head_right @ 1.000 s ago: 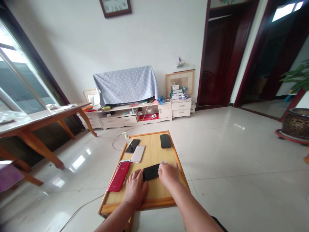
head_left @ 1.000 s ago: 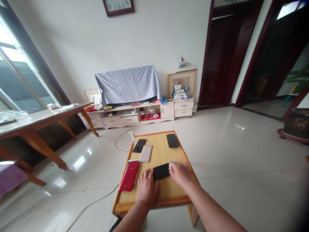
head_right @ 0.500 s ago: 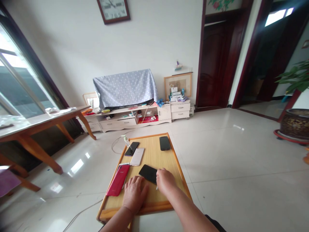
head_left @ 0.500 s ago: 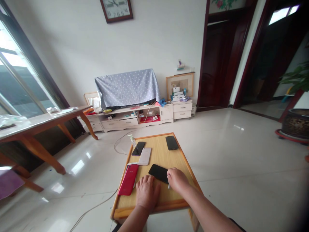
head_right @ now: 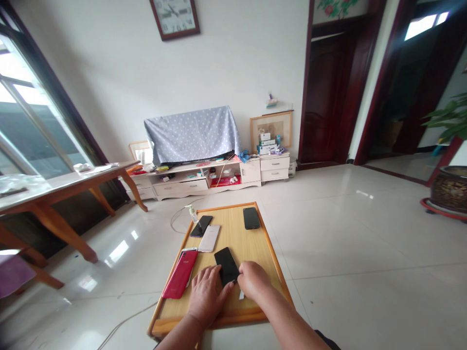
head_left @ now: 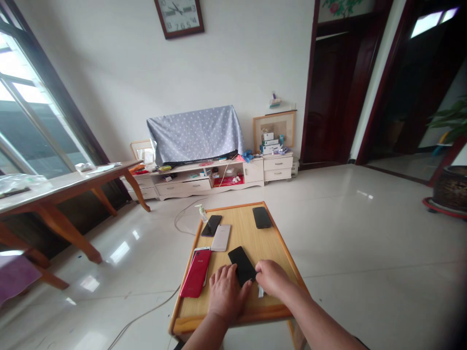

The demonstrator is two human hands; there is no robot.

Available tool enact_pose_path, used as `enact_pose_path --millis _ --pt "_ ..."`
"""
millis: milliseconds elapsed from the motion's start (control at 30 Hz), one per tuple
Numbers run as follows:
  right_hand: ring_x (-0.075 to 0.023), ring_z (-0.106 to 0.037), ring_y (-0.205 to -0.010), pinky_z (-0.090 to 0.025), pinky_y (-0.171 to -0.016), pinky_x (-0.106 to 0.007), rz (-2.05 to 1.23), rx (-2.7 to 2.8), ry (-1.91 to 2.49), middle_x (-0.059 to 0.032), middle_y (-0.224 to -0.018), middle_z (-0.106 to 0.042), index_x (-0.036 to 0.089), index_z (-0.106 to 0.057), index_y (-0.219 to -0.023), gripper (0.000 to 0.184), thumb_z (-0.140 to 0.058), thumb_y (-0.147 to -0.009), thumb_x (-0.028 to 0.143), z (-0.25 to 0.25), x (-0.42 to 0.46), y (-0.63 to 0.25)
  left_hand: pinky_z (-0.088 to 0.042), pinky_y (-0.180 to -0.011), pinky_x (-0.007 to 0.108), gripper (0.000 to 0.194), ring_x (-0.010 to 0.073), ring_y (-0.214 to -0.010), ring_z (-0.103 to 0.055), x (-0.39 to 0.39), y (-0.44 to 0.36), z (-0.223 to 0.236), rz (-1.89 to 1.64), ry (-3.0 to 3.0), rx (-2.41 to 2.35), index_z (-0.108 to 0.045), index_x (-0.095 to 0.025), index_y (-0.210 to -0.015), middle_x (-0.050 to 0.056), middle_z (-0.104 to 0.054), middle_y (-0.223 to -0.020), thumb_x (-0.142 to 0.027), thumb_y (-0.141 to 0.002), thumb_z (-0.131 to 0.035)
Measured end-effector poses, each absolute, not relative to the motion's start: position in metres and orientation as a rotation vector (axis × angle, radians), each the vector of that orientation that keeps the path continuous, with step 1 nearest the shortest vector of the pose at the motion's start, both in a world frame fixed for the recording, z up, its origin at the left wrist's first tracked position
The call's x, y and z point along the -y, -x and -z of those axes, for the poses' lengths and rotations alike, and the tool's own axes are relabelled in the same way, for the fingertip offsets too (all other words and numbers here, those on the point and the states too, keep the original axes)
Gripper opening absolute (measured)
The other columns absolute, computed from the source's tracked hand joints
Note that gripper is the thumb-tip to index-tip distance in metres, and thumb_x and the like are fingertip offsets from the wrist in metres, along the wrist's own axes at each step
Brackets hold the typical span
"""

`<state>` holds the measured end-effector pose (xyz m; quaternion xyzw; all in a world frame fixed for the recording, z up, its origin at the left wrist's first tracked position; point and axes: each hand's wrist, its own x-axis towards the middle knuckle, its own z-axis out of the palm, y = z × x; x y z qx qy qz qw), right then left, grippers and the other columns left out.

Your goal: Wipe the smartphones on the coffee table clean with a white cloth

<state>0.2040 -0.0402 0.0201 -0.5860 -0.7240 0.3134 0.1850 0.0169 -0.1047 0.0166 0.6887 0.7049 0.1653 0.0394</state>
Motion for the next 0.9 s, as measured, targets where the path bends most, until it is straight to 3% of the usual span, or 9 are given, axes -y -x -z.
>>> enact_pose_path --millis 67,167,400,533,733,800,900 --pt "-0.016 -0.064 -0.066 -0.036 -0.057 -0.022 -0.973 2.06 1.572 -0.0005 -0.069 -0.071 0.022 -0.069 -0.069 0.006 -0.065 -0.072 0.019 -0.017 0.045 -0.199 -0.028 -0.111 0.044 0.07 0.0312 -0.137 -0.041 0.104 -0.016 -0.016 -0.52 -2.111 -2.152 -0.054 -0.023 -0.137 0.011 -0.055 -0.143 -0.07 -0.086 -0.048" --pt "-0.014 -0.064 -0.065 -0.037 -0.056 -0.021 -1.014 2.009 1.511 0.0014 -0.071 -0.072 0.023 -0.071 -0.075 0.009 -0.062 -0.074 0.019 -0.016 0.044 -0.196 -0.027 -0.113 0.045 0.071 0.0312 -0.137 -0.041 0.104 -0.016 -0.015 -0.522 -2.107 -2.147 -0.053 -0.023 -0.139 0.011 -0.055 -0.144 -0.067 -0.083 -0.054" --pt "-0.0171 -0.066 -0.085 -0.046 -0.073 -0.024 -0.88 1.751 1.503 -0.0042 -0.094 -0.073 0.021 -0.065 -0.096 0.02 -0.047 -0.089 0.027 -0.016 0.023 -0.202 -0.021 -0.118 0.047 0.065 0.0297 -0.145 -0.031 0.103 -0.015 -0.013 -0.46 -2.133 -2.074 -0.048 -0.028 -0.145 0.004 -0.046 -0.154 -0.043 -0.084 -0.059" --pt "-0.0176 -0.067 -0.087 -0.049 -0.076 -0.025 -0.943 1.719 1.42 -0.0038 -0.095 -0.073 0.021 -0.065 -0.098 0.021 -0.048 -0.086 0.026 -0.016 0.029 -0.192 -0.022 -0.119 0.046 0.064 0.0288 -0.145 -0.033 0.106 -0.015 -0.018 -0.566 -2.218 -2.049 -0.046 -0.027 -0.147 0.004 -0.046 -0.154 -0.047 -0.087 -0.057" --pt "-0.0167 -0.065 -0.076 -0.049 -0.065 -0.025 -1.392 1.507 1.197 -0.0015 -0.086 -0.07 0.021 -0.059 -0.095 0.017 -0.052 -0.082 0.029 -0.019 0.052 -0.168 -0.03 -0.111 0.044 0.029 0.026 -0.129 -0.048 0.116 -0.018 -0.033 -0.633 -2.279 -1.993 -0.068 -0.032 -0.112 0.003 -0.067 -0.123 -0.038 -0.096 -0.045" --pt "-0.0165 -0.064 -0.074 -0.048 -0.064 -0.025 -1.34 1.521 1.22 -0.0003 -0.081 -0.068 0.022 -0.057 -0.09 0.012 -0.053 -0.082 0.03 -0.017 0.056 -0.164 -0.03 -0.11 0.044 0.028 0.0253 -0.128 -0.048 0.117 -0.018 -0.035 -0.633 -2.282 -1.996 -0.069 -0.032 -0.106 0.003 -0.068 -0.119 -0.034 -0.097 -0.042" --pt "-0.0174 -0.063 -0.077 -0.048 -0.07 -0.026 -1.013 1.665 1.318 -0.0006 -0.081 -0.067 0.023 -0.058 -0.081 0.007 -0.054 -0.083 0.028 -0.013 0.056 -0.161 -0.031 -0.109 0.044 0.029 0.0257 -0.126 -0.049 0.117 -0.017 -0.034 -0.621 -2.256 -2.046 -0.068 -0.033 -0.108 0.003 -0.068 -0.119 -0.036 -0.097 -0.042"
